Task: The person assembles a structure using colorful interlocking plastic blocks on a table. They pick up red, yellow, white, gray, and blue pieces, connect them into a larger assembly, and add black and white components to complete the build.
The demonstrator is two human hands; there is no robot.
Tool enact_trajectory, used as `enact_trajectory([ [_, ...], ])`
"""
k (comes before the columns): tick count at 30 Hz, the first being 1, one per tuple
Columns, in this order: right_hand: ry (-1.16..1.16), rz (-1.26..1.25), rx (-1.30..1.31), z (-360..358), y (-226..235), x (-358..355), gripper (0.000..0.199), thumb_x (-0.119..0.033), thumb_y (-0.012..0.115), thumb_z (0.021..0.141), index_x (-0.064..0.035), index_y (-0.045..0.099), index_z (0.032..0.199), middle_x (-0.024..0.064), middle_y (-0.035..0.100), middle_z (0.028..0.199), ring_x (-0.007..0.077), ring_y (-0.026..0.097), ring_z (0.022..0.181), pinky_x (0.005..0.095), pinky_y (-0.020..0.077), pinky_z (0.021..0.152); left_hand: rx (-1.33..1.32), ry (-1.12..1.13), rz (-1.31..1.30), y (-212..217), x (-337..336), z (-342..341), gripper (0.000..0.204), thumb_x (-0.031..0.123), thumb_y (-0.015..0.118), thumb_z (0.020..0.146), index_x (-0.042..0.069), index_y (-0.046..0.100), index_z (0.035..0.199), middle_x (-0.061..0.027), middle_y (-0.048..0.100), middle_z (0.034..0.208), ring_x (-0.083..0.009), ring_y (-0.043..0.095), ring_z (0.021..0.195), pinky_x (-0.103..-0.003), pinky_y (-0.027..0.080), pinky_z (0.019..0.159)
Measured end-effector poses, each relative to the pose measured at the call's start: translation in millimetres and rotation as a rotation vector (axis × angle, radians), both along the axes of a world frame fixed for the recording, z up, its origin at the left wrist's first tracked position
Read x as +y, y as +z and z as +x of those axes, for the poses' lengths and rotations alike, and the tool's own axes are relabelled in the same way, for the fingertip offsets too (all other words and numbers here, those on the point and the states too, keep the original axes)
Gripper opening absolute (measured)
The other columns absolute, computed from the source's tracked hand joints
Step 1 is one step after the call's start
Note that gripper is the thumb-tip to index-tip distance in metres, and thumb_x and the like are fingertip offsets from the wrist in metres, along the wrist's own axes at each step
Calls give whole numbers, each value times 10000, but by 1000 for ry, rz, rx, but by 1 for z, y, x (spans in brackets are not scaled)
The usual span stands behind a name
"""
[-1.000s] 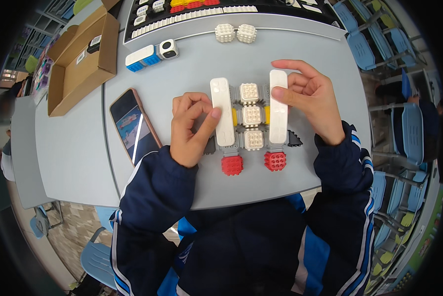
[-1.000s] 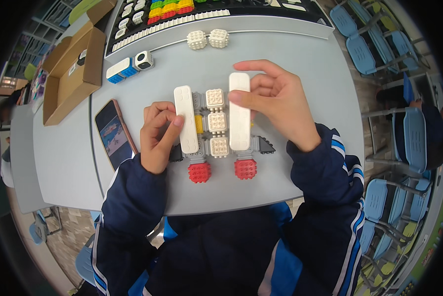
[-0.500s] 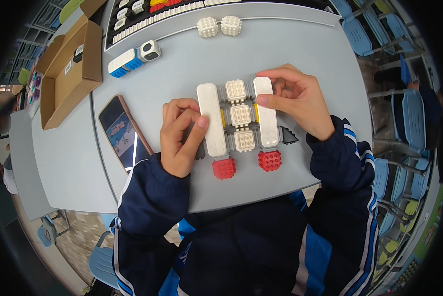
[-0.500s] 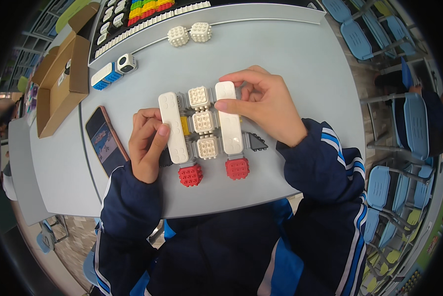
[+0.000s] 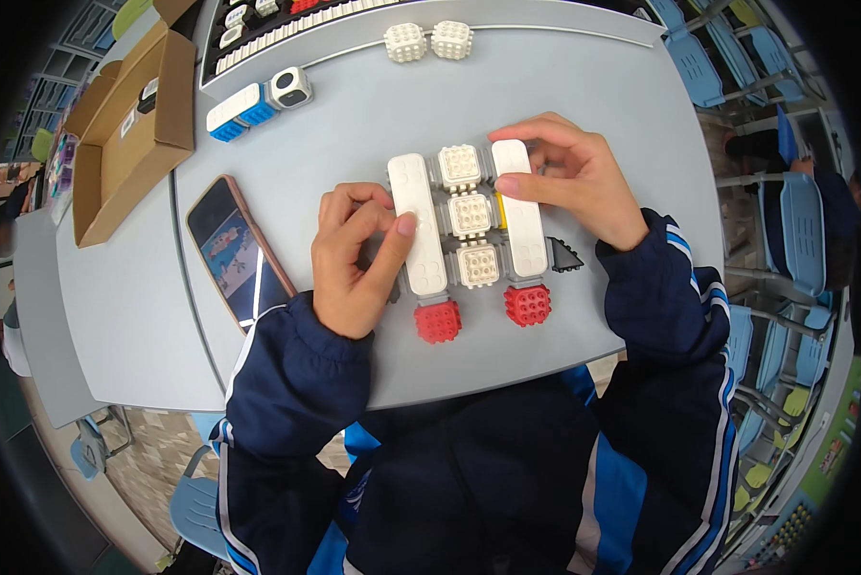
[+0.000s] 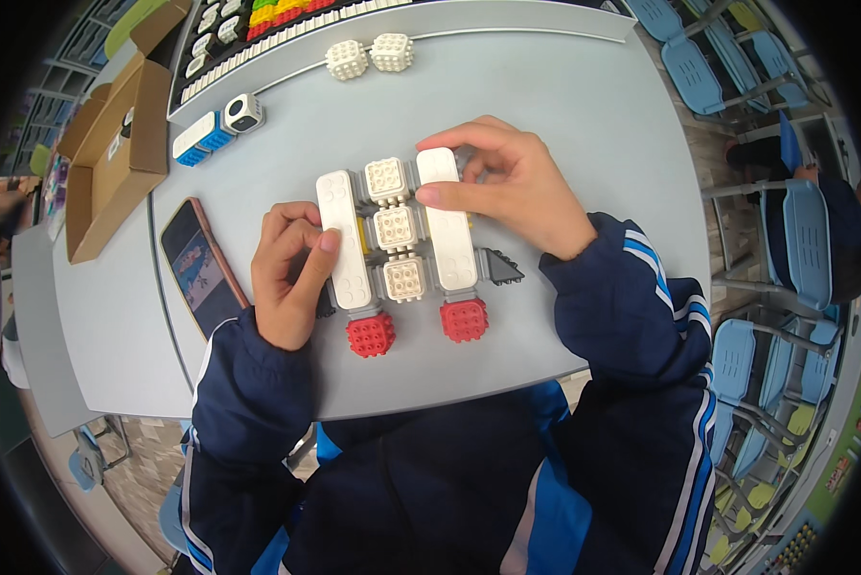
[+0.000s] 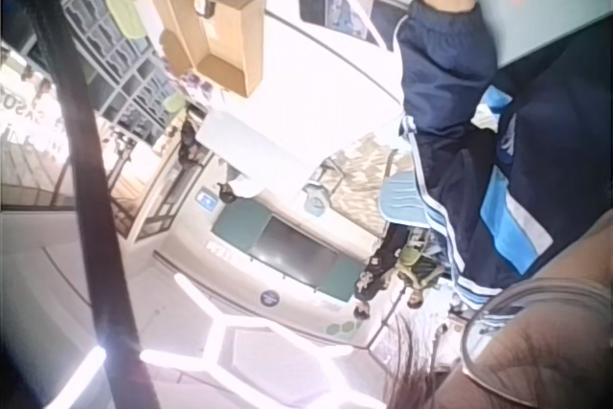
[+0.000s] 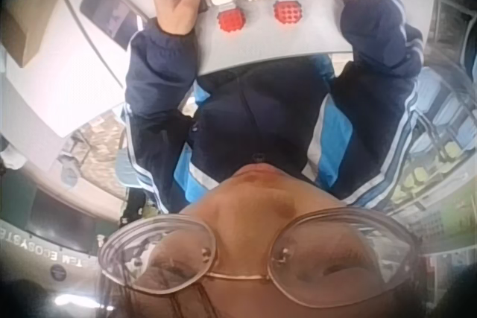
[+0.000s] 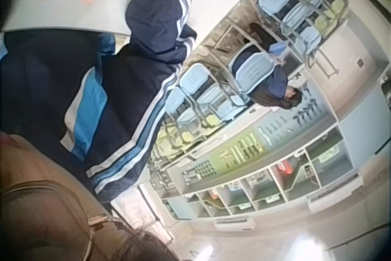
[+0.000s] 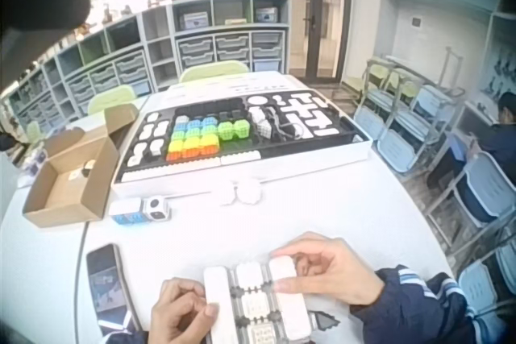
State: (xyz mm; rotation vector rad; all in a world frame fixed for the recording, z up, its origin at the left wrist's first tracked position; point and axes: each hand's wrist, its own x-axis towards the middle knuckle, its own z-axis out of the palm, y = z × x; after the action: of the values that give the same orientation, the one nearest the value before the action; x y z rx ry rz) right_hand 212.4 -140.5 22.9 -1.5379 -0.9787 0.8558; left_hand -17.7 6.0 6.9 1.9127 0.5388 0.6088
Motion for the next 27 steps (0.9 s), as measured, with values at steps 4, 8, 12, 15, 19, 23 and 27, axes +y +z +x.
enact_trajectory([
  [4, 15, -15, 22, 0, 0, 1, 390, -188, 848, 835, -64, 727, 1185, 33, 619, 1110, 63, 558, 761, 218, 471, 694, 5, 18, -46, 1, -2, 0, 149, 91, 727, 905, 14, 614, 845, -87, 586, 1038, -215, 521, 979, -313, 429, 894],
  [8, 36, -73, 74, 1, 9, 1, 401, -180, 841, 838, -72, 715, 1203, 30, 622, 1135, 64, 549, 746, 222, 472, 691, -15, 57, -33, 15, -1, 6, 168, 94, 732, 890, 27, 653, 1023, -104, 600, 1120, -225, 538, 1029, -333, 438, 932],
  [12, 41, -51, 50, -1, 8, 2, 435, -191, 842, 834, -94, 705, 1236, 26, 638, 1145, 72, 547, 757, 236, 481, 689, 21, 11, 145, 14, 3, 4, 381, 94, 735, 871, 53, 672, 1244, -160, 584, 1314, -280, 564, 1170, -374, 437, 1012],
  [15, -43, 46, -175, -7, 1, -5, 491, -211, 840, 838, -116, 681, 1293, 45, 642, 1177, 102, 578, 800, 235, 489, 707, 67, -57, 210, 7, 7, 0, 467, 104, 746, 857, 74, 668, 1316, -193, 540, 1420, -325, 547, 1263, -404, 428, 1059],
  [19, 33, 28, -421, -7, 5, -13, 616, -259, 865, 807, -116, 642, 1363, 98, 589, 1318, 169, 605, 964, 281, 506, 805, 120, -109, 241, 15, 12, -3, 550, 164, 804, 814, 82, 657, 1338, -212, 518, 1447, -363, 527, 1302, -434, 427, 1084],
  [23, 175, -5, -541, -2, 19, -23, 769, -304, 874, 780, -117, 561, 1456, 130, 524, 1442, 260, 579, 1155, 378, 501, 946, 163, -172, 233, 27, 14, -5, 681, 229, 874, 745, 98, 635, 1368, -225, 511, 1457, -384, 503, 1340, -455, 408, 1112],
  [27, 224, -23, -713, -3, 26, -25, 859, -357, 858, 781, -121, 487, 1519, 153, 514, 1471, 357, 533, 1238, 454, 464, 1043, 187, -181, 192, 29, 15, -5, 730, 281, 906, 707, 118, 640, 1366, -231, 507, 1468, -407, 475, 1367, -468, 388, 1127],
])
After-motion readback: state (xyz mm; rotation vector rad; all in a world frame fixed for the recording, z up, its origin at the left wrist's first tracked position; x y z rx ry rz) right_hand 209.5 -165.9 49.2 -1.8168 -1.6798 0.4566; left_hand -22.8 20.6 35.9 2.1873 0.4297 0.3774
